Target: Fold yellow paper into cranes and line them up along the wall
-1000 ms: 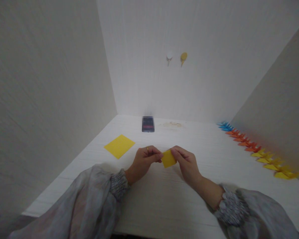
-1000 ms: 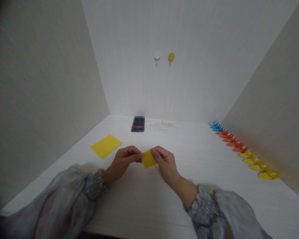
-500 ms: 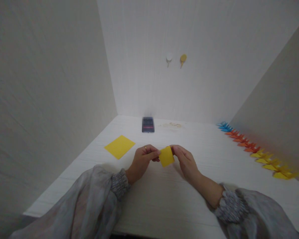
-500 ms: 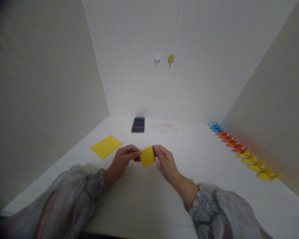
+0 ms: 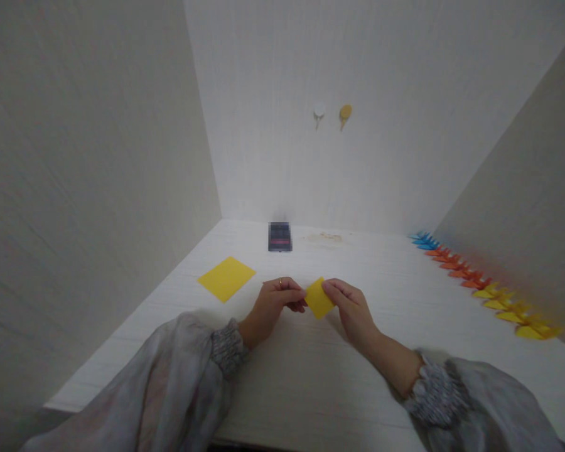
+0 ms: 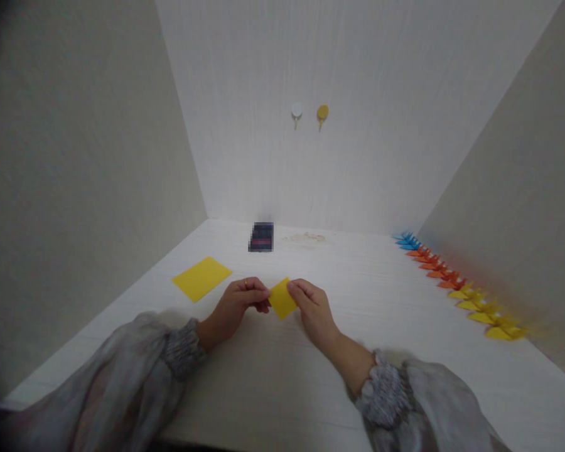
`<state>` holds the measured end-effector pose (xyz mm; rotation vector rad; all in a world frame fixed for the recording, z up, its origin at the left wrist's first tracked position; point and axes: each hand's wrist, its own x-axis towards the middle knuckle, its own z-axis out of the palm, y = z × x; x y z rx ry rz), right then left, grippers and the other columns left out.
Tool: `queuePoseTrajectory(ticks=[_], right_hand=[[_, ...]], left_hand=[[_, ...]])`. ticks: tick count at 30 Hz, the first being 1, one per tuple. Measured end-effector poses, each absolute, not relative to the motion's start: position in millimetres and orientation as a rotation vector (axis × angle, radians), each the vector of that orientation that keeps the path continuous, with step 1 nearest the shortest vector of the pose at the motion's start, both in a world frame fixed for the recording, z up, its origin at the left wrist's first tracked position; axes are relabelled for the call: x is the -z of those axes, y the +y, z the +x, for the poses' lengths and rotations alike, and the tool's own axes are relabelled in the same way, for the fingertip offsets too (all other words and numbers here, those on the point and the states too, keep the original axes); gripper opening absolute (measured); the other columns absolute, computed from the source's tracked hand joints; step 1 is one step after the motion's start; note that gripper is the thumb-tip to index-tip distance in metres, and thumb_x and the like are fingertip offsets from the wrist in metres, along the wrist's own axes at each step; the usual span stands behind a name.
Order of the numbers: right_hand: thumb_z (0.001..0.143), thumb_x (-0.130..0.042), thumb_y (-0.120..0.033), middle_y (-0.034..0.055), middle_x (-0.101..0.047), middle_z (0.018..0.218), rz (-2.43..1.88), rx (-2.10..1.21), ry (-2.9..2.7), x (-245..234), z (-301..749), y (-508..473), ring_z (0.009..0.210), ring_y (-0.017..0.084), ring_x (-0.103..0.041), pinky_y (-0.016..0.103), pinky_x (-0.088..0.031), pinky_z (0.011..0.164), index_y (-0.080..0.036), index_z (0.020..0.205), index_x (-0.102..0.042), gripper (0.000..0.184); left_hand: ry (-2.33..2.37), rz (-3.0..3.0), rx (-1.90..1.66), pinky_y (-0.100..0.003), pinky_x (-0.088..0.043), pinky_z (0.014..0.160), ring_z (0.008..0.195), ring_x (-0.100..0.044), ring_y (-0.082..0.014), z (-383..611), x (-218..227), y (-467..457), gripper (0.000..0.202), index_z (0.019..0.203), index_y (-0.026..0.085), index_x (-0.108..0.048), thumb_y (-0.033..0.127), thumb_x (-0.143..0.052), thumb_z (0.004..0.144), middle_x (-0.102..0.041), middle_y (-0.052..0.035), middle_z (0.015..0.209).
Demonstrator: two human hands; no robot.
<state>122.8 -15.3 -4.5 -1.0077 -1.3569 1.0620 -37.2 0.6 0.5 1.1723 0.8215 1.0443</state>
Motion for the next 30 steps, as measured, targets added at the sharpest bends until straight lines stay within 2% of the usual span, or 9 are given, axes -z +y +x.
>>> queuePoseTrajectory(ticks=[3,7,10,17,22,30], right_hand=[[0.075,-0.054,-0.037,0.0016,-0.057,0.062,-0.986,-1.151,-1.359,6,125,-15,0.059,0.014,-0.05,0.026,-0.038,0.057,-0.018,0.065,-0.061,0.023],[0.073,-0.056,-0.036,0.0013,-0.057,0.062,-0.994,-1.271,-1.346,14,124,-14,0.056,0.013,-0.049,0.025,-0.037,0.054,-0.017,0.066,-0.062,0.021],[0.073,-0.055,-0.036,0.0009,-0.056,0.061,-1.031,-1.303,-1.404,20,123,-13,0.056,0.013,-0.048,0.024,-0.036,0.052,-0.017,0.067,-0.062,0.021],[0.073,-0.054,-0.039,0.0007,-0.054,0.058,-1.145,-1.169,-1.572,19,122,-11,0.053,0.011,-0.044,0.023,-0.032,0.048,-0.016,0.067,-0.063,0.025],[0.072,-0.055,-0.037,-0.0024,-0.048,0.047,-1.095,-1.257,-1.479,22,127,-5,0.046,0.01,-0.042,0.022,-0.03,0.045,-0.017,0.056,-0.056,0.025],[0.071,-0.053,-0.032,-0.0019,-0.049,0.046,-1.071,-1.249,-1.431,15,126,-5,0.045,0.009,-0.042,0.022,-0.03,0.045,-0.017,0.053,-0.055,0.024]], left_hand=[[0.753,1.215,-0.884,-0.024,-0.042,0.054,0.05,-0.055,-0.0106,-41,1,5,0.015,0.065,0.012,-0.057,0.026,-0.064,0.062,-0.061,-0.0011,0.056],[0.719,1.262,-0.853,-0.024,-0.042,0.058,0.056,-0.054,-0.0099,-42,2,7,0.023,0.073,0.013,-0.06,0.035,-0.06,0.068,-0.06,-0.0013,0.064],[0.745,1.272,-0.897,-0.022,-0.038,0.057,0.057,-0.052,-0.0089,-38,5,7,0.025,0.075,0.012,-0.06,0.035,-0.065,0.063,-0.059,-0.0002,0.064],[0.776,1.276,-0.965,-0.021,-0.035,0.053,0.053,-0.048,-0.0074,-36,10,8,0.022,0.066,0.012,-0.057,0.029,-0.069,0.059,-0.056,0.0015,0.058],[0.836,1.216,-1.07,-0.022,-0.038,0.056,0.055,-0.05,-0.0087,-36,8,9,0.021,0.065,0.013,-0.056,0.029,-0.068,0.059,-0.057,0.0013,0.059],[0.864,1.155,-1.135,-0.023,-0.038,0.053,0.052,-0.049,-0.009,-33,6,8,0.021,0.063,0.013,-0.054,0.03,-0.066,0.058,-0.055,0.0018,0.056]])
